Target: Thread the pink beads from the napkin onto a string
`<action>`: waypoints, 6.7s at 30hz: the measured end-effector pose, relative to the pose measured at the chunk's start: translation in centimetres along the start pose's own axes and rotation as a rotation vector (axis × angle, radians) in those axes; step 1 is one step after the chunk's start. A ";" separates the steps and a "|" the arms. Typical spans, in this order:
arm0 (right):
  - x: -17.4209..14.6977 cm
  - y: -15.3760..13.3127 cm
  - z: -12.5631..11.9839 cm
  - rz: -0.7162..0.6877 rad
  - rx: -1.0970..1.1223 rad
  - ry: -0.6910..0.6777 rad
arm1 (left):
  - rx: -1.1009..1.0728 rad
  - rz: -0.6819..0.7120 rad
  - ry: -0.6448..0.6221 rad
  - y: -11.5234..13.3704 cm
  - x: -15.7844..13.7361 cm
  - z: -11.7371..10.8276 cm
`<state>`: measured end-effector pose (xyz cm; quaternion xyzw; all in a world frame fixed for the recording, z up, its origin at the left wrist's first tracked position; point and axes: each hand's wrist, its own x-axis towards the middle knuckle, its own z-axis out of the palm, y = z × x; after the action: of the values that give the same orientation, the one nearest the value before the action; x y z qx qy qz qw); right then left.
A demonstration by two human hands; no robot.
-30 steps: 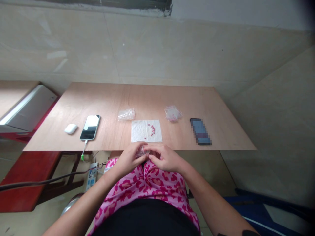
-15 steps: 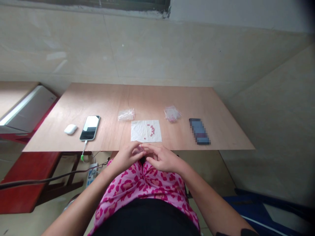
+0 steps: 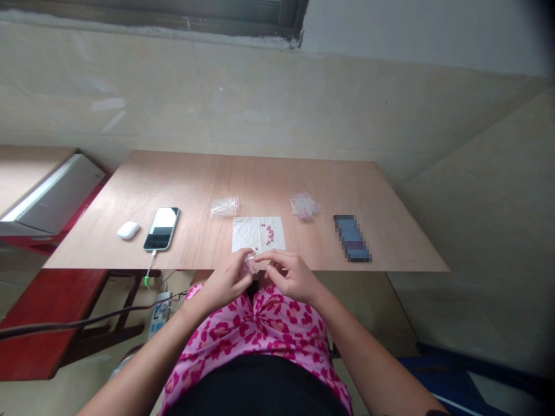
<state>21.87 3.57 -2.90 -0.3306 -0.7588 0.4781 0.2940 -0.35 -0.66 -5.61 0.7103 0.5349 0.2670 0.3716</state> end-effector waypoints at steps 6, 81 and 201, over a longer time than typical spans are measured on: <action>1.8 3.4 -1.2 0.197 0.229 0.313 | 0.037 -0.083 -0.032 -0.7 0.3 -0.9; 10.7 10.8 3.3 0.096 -0.030 0.764 | 0.567 0.092 0.282 -13.4 14.5 -7.4; 0.3 2.3 3.4 0.431 0.408 0.077 | -0.255 -0.098 0.122 1.7 -1.1 1.1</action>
<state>19.54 2.76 -6.27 -0.4361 -0.5476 0.6591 0.2747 1.11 -2.23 -4.88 0.6129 0.5522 0.3571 0.4381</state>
